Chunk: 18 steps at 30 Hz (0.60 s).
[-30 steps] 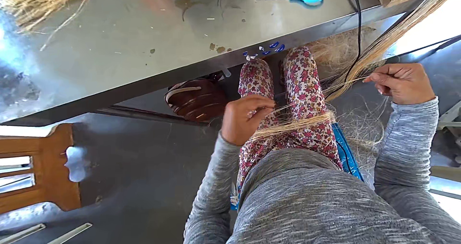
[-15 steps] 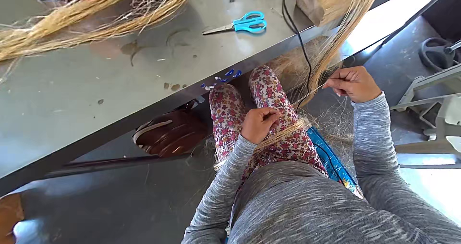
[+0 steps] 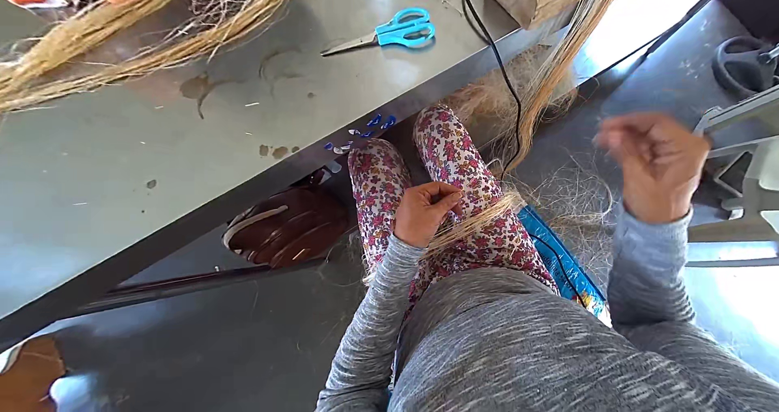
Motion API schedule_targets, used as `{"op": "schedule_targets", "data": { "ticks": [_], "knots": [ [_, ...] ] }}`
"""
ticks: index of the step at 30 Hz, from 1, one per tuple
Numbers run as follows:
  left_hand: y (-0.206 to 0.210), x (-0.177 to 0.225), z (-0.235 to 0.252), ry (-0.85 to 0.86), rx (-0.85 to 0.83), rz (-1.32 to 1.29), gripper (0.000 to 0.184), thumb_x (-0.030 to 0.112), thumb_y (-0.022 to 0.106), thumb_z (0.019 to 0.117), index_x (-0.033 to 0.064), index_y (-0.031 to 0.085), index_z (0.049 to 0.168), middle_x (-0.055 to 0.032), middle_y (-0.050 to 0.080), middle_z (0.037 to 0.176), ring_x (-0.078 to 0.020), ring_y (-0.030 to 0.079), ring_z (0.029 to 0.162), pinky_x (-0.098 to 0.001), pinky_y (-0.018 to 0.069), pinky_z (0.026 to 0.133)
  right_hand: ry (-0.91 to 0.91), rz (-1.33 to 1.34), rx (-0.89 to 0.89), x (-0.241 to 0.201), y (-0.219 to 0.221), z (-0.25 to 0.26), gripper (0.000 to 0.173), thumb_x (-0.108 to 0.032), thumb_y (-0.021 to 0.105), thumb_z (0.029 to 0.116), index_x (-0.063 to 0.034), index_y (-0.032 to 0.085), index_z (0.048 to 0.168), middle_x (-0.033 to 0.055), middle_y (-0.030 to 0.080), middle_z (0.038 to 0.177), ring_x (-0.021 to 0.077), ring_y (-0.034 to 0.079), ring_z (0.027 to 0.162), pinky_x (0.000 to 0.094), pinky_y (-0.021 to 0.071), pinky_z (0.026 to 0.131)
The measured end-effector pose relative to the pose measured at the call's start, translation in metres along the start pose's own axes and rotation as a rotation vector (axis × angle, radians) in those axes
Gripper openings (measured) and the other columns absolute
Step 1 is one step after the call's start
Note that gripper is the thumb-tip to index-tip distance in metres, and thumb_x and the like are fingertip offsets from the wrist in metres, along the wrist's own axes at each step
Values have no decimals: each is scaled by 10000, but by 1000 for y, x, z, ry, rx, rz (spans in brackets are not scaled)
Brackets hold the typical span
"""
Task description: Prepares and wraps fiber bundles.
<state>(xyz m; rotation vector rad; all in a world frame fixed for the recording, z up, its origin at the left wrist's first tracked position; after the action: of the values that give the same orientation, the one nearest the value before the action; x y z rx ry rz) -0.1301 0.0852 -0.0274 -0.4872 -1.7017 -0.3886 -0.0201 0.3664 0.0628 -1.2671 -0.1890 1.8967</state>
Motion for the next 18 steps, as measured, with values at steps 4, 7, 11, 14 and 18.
{"op": "schedule_targets", "data": {
  "ticks": [4, 7, 11, 14, 18],
  "knots": [
    [8, 0, -10, 14, -13, 9, 65, -15, 657, 960, 4, 715, 983, 11, 703, 710, 32, 524, 510, -127, 407, 468, 346, 626, -469, -18, 84, -55, 225, -94, 563, 1000, 31, 708, 1117, 13, 715, 780, 54, 638, 592, 255, 576, 565],
    [11, 0, -21, 46, -28, 46, 63, -3, 669, 954, 6, 725, 983, -5, 720, 723, 23, 539, 508, -136, 411, 459, 639, 838, -496, -13, 123, -70, 256, -109, 552, 1013, 1, 688, 1200, -22, 683, 746, 26, 595, 567, 203, 533, 541],
    [14, -6, -37, 14, -38, -40, 113, -60, 636, 933, -2, 723, 975, 1, 719, 726, 24, 545, 504, -134, 436, 460, 848, 1086, -366, -7, 142, -75, 205, -85, 510, 1034, -58, 709, 992, -19, 663, 700, 24, 568, 502, 175, 513, 487],
    [14, -13, -46, -13, -58, -83, 128, -75, 625, 918, 2, 720, 955, -3, 731, 734, 9, 584, 523, -144, 471, 477, 867, 1085, -312, -5, 147, -79, 220, -22, 554, 999, -75, 709, 852, -10, 685, 684, 30, 591, 515, 182, 520, 504],
    [18, -15, -53, -61, -109, -47, 130, -61, 674, 883, -24, 700, 1005, -26, 742, 804, -51, 690, 642, -204, 589, 595, 630, 837, -323, -13, 144, -84, 112, 11, 657, 934, -49, 713, 859, -28, 694, 707, -2, 584, 533, 160, 514, 508]
  ]
}}
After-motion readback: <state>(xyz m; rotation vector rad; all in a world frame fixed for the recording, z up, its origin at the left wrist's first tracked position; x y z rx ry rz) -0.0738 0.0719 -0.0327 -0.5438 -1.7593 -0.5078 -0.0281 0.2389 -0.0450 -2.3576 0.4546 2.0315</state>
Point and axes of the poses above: each hand's wrist, its own z-axis towards the middle knuckle, its own y-axis out of the palm, x = y × z, the point moved 4 cm from there along z, towards the middle knuckle
